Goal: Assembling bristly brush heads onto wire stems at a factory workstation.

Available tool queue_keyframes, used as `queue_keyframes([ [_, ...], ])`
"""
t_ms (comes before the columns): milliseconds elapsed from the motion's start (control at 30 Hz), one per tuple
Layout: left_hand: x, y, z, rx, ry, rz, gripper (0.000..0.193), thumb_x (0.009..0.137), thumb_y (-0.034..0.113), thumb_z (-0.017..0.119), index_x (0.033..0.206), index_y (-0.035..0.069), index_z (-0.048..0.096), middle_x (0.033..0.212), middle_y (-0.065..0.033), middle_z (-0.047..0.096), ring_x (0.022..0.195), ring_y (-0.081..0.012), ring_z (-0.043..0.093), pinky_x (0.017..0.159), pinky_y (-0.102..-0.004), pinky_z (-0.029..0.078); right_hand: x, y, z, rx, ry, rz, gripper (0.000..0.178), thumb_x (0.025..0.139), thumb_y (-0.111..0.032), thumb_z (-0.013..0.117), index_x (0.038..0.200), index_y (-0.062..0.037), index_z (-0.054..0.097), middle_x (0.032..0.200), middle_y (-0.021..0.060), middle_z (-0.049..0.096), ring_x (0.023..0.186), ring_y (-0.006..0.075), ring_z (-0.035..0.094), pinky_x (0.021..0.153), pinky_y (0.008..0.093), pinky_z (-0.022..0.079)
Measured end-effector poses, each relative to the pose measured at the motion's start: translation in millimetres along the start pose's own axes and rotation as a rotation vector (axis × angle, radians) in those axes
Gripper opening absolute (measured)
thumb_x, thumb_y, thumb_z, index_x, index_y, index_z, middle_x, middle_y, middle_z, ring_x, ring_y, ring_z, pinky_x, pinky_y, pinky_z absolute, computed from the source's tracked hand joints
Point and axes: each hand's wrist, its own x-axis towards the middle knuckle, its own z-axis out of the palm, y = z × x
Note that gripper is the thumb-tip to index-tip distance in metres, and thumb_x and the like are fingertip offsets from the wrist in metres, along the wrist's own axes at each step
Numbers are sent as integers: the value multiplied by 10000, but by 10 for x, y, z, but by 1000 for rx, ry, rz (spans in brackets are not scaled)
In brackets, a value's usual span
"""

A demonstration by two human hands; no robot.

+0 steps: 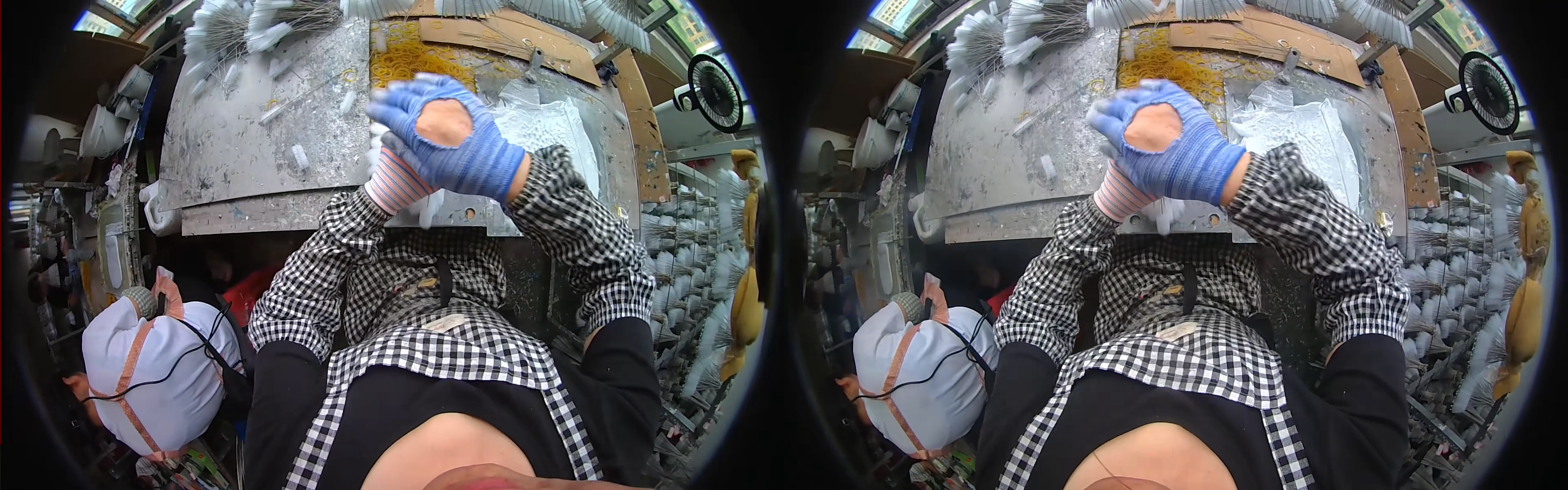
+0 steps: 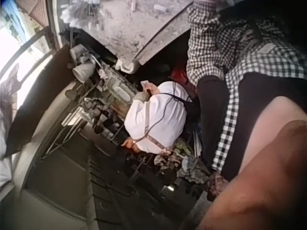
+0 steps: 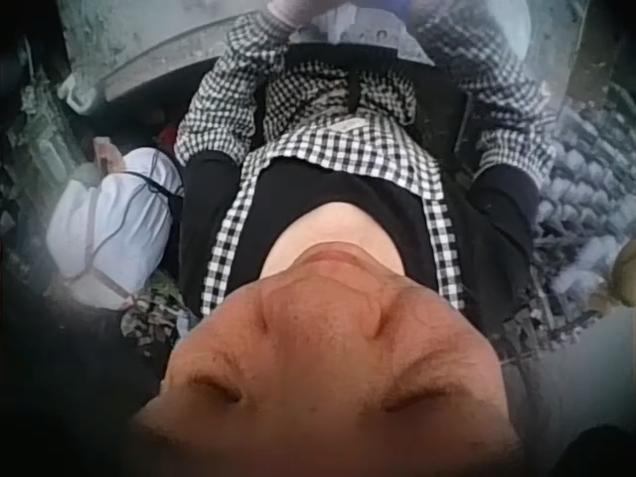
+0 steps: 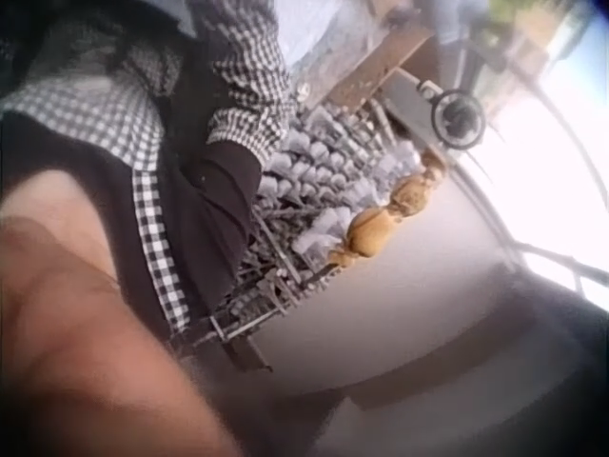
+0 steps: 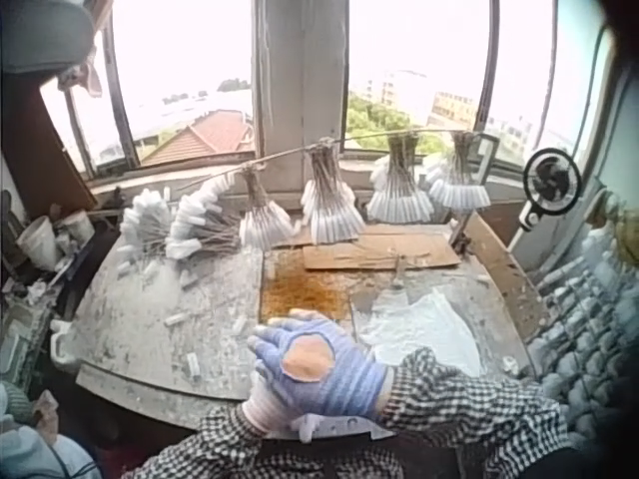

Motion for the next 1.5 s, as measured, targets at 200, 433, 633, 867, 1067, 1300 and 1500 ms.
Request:
queue_keyframes([
  [200, -83, 81, -36, 1, -15, 35, 576, 882, 169, 769, 1367, 41, 485, 1228, -101, 625, 1059, -222, 632, 888, -368, 520, 96, -268, -369, 124, 424, -420, 370, 956, -300, 665, 1292, -144, 667, 1172, 141, 697, 1142, 332, 661, 917, 423, 555],
  [433, -119, 324, -108, 12, -39, 78, 883, 803, 208, 878, 1502, 35, 368, 1447, -120, 513, 1276, -235, 550, 1074, -396, 474, 93, -50, -117, 535, 135, -291, 879, 799, -431, 845, 1535, -139, 463, 1282, 172, 666, 1165, 336, 646, 961, 409, 542],
  [633, -99, 1024, 391, 134, 106, 677, 533, 872, -91, 729, 1318, 38, 469, 1022, -105, 697, 888, -120, 695, 755, -259, 599, -273, -30, 122, 883, -238, 200, 1325, 619, -356, 1005, 1623, -51, 196, 1568, 165, 419, 1485, 309, 353, 1243, 431, 267],
  [867, 132, 1204, 76, 1169, -81, 891, 215, 815, -12, 748, 1015, 68, 733, 992, -89, 746, 911, -213, 727, 800, -327, 589, -426, 333, 489, 634, -146, 328, 714, 752, -339, 875, 1332, -46, 578, 1140, 176, 699, 1066, 301, 671, 965, 403, 521],
  [1067, 330, 796, -259, 1226, 16, 748, 260, 887, -13, 633, 1100, 77, 751, 972, -108, 747, 911, -208, 736, 813, -325, 586, -260, 393, 826, 522, -305, 611, 584, 750, -388, 823, 1199, -56, 652, 1033, 181, 738, 997, 328, 715, 940, 415, 553],
  [1300, 646, 510, -102, 1327, -17, 827, 151, 802, 58, 718, 943, 76, 769, 919, -109, 721, 824, -274, 706, 746, -357, 583, -462, 721, 1226, 1001, 41, 640, 468, 823, -284, 811, 1171, -26, 634, 1054, 125, 711, 994, 302, 687, 982, 395, 520],
  [1500, 17, 594, 80, 1355, -143, 847, 234, 705, 56, 722, 927, 111, 771, 948, -59, 725, 889, -253, 712, 802, -356, 588, -720, 458, 1436, 227, 310, 35, 383, 847, -344, 736, 1137, -100, 685, 978, 114, 714, 1011, 293, 689, 908, 409, 536],
])
